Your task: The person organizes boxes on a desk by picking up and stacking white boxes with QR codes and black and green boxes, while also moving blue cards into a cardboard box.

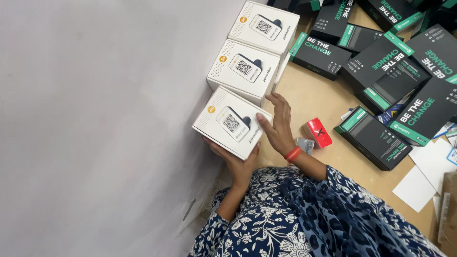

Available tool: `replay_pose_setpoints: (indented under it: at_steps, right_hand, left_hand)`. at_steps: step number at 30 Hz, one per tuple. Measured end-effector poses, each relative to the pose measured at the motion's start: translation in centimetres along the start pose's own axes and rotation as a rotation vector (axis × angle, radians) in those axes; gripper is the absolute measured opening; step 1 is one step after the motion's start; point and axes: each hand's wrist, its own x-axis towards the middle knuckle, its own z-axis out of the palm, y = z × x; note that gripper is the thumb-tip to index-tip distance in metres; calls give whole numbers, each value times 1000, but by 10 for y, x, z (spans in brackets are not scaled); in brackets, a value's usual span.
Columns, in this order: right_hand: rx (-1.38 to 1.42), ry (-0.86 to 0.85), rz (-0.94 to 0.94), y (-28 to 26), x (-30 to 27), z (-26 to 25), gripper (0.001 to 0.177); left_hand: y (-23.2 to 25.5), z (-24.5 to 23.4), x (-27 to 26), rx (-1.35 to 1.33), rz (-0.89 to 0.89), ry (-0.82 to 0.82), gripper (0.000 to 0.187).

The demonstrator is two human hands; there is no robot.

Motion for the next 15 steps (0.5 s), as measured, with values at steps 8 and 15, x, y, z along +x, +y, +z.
replay_pose_setpoints:
  at_steps: [8, 15]
  right_hand:
    - [181, -70, 45, 43, -35, 40, 71]
    - [86, -180, 164, 36, -32, 48, 73]
  left_hand:
    - [-7, 17, 25, -124, -138, 46, 138]
    - [-33, 21, 27, 209, 48, 140, 135]
